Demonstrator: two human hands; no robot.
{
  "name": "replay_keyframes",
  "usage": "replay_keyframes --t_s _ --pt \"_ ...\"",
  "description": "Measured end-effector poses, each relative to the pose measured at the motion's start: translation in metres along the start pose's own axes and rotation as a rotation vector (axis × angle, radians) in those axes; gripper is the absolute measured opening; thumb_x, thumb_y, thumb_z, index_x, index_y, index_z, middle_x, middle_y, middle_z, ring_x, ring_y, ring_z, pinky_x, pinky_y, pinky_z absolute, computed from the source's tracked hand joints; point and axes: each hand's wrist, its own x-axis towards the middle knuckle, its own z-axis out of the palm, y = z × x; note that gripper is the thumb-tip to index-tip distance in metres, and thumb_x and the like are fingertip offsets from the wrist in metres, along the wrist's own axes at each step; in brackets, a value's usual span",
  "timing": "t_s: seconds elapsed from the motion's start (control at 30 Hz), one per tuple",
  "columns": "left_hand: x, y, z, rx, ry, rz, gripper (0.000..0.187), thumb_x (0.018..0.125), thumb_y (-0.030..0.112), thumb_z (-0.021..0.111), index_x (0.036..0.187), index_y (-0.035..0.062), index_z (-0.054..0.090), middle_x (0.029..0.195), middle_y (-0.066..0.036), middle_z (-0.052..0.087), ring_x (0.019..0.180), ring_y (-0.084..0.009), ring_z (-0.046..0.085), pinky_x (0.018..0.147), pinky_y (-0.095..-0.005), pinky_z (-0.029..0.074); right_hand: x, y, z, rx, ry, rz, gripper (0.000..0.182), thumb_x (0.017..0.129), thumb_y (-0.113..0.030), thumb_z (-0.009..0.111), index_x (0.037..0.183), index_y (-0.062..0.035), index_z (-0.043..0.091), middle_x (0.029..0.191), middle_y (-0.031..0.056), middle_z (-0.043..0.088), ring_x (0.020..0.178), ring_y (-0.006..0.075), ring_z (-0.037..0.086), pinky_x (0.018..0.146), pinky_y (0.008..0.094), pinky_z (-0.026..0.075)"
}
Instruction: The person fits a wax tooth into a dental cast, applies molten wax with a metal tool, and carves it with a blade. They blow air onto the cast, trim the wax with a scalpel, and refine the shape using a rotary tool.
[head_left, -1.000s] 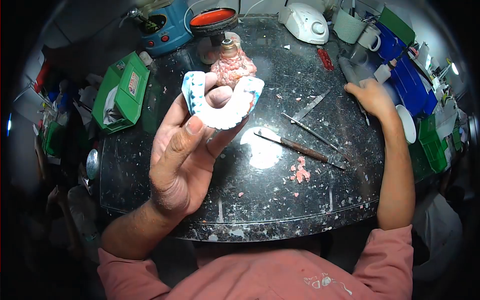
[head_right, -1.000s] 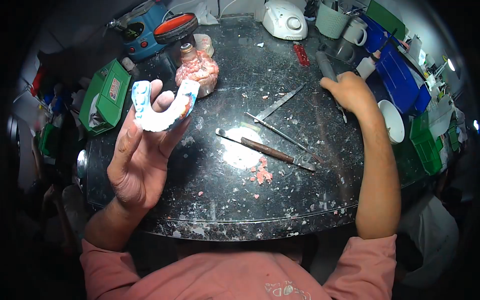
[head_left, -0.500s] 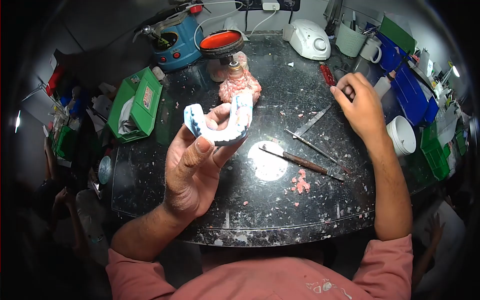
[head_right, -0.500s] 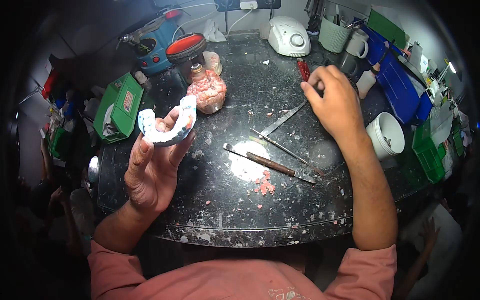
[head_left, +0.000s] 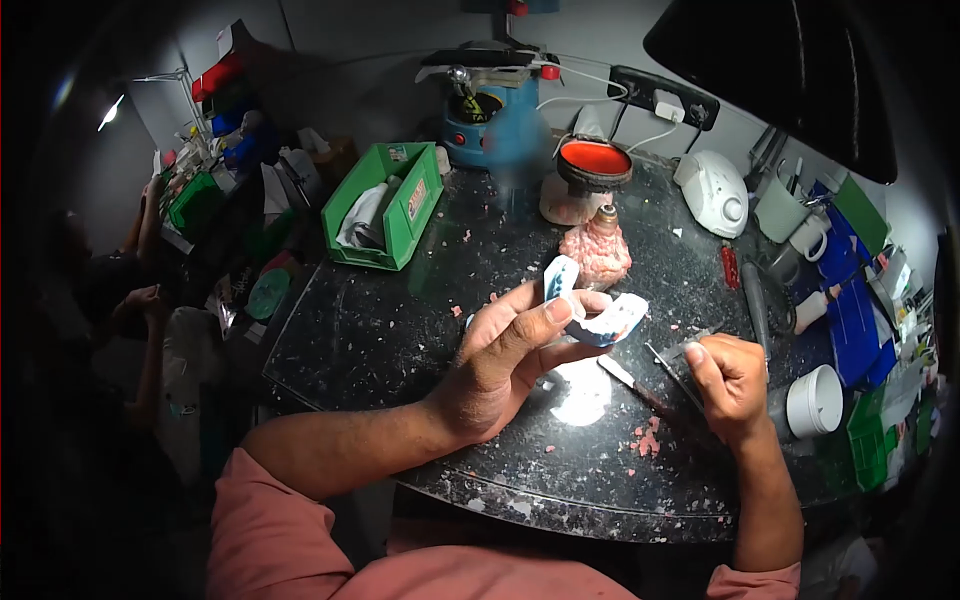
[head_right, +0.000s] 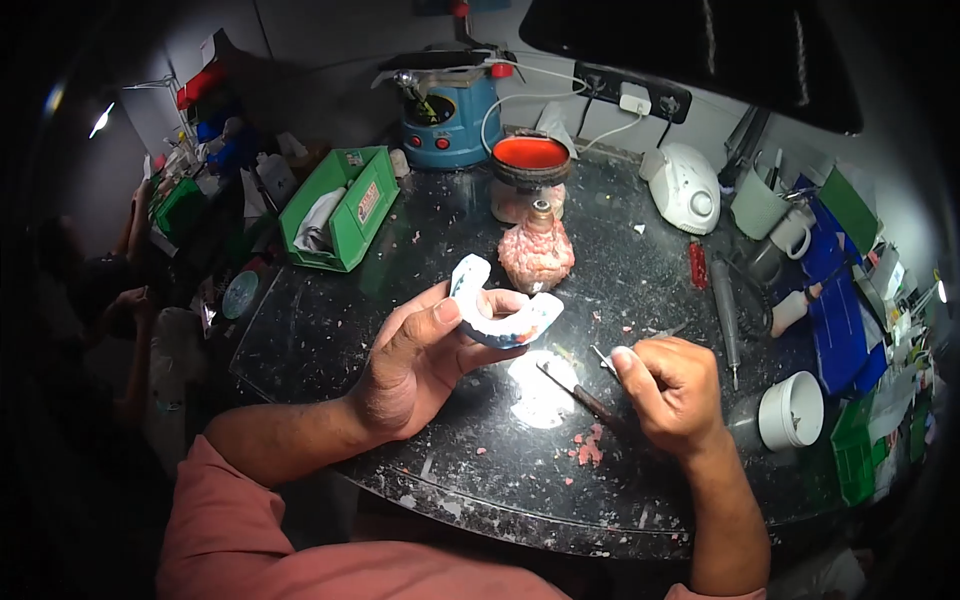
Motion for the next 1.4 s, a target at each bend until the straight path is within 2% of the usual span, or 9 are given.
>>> replay_keyframes --t_s 0.1,0.23,0.4,0.5,0.6,0.73,0.77,0.9,1.4 --pt "0.001 0.002 0.004 0.009 -0.035 0.022 0.059 0.093 0.037 0.052 0.128 -0.0083 0.039 0.125 -0.019 0.053 0.117 -0.0245 0.055 0.104 -0.0398 0.042 0.004 -0.021 0.017 0.147 0.206 0.254 0.009 0.09 -0.004 0.061 0.082 0.0003 0.061 0.063 0.0057 0.055 0.058 0.0071 0.051 0.053 0.0234 0.04" --pt "-0.001 0.001 0.004 0.032 -0.002 0.01 0.059 0.092 0.038 0.052 0.127 -0.0077 0.04 0.124 -0.019 0.053 0.115 -0.0242 0.056 0.103 -0.0402 0.043 -0.002 -0.006 0.011 -0.014 -0.037 0.15 0.005 0.086 -0.005 0.065 0.085 -0.0006 0.064 0.071 0.0091 0.062 0.058 0.0166 0.057 0.055 0.0273 0.045" --pt "0.0 -0.003 0.001 0.059 -0.015 0.003 0.058 0.092 0.039 0.051 0.127 -0.007 0.041 0.123 -0.019 0.054 0.114 -0.0236 0.056 0.101 -0.0405 0.044 0.002 -0.011 0.022 0.182 0.197 0.179 0.012 0.087 -0.004 0.061 0.075 0.0001 0.059 0.067 0.0095 0.056 0.056 0.0203 0.054 0.055 0.0286 0.044" --pt "0.0 -0.003 0.002 0.066 -0.011 0.013 0.058 0.092 0.039 0.051 0.126 -0.0071 0.041 0.121 -0.019 0.054 0.113 -0.0231 0.057 0.1 -0.0395 0.045 0.003 0.005 0.011 0.187 0.129 -0.186 0.023 0.089 -0.008 0.054 0.068 -0.0007 0.05 0.064 0.0085 0.051 0.051 0.0202 0.048 0.052 0.0289 0.04" --pt "0.0 -0.002 0.003 0.069 -0.022 0.009 0.058 0.092 0.039 0.051 0.126 -0.0072 0.041 0.12 -0.019 0.055 0.112 -0.023 0.057 0.1 -0.0393 0.046 -0.009 0.006 0.005 0.139 0.07 0.04 0.028 0.091 -0.008 0.054 0.064 -0.0022 0.047 0.06 0.0072 0.048 0.049 0.0168 0.044 0.05 0.0277 0.037" --pt "-0.001 -0.001 0.003 0.075 -0.033 0.005 0.058 0.092 0.038 0.051 0.127 -0.0074 0.041 0.12 -0.019 0.055 0.112 -0.0231 0.057 0.099 -0.0397 0.047 0.0 -0.015 0.02 0.329 0.332 0.283 0.009 0.093 -0.003 0.052 0.089 -0.0036 0.06 0.065 0.0047 0.054 0.054 0.0098 0.05 0.052 0.0242 0.041" --pt "-0.001 -0.001 0.003 0.075 -0.034 0.004 0.058 0.092 0.038 0.051 0.127 -0.0074 0.041 0.12 -0.019 0.055 0.112 -0.0231 0.057 0.099 -0.0397 0.047 0.002 -0.021 0.023 0.435 0.378 0.246 0.021 0.088 0.003 0.054 0.108 -0.0039 0.06 0.082 0.0079 0.062 0.076 0.0172 0.062 0.071 0.0268 0.05" --pt "-0.002 -0.001 0.004 0.074 -0.006 0.01 0.058 0.092 0.038 0.05 0.127 -0.0074 0.04 0.12 -0.019 0.055 0.113 -0.0236 0.057 0.099 -0.0398 0.047 0.007 -0.01 0.009 -0.017 0.23 -0.018 0.028 0.077 0.006 0.057 0.102 -0.0033 0.066 0.102 0.0138 0.065 0.111 0.0291 0.057 0.101 0.0387 0.041" --pt "-0.001 -0.002 0.001 0.075 -0.029 0.004 0.059 0.093 0.036 0.049 0.129 -0.009 0.036 0.12 -0.02 0.054 0.112 -0.0243 0.058 0.099 -0.0394 0.048 0.005 0.0 0.008 0.056 0.22 -0.027 0.005 0.083 -0.004 0.058 0.079 -0.0036 0.062 0.088 0.0081 0.066 0.095 0.0251 0.062 0.1 0.0447 0.038"
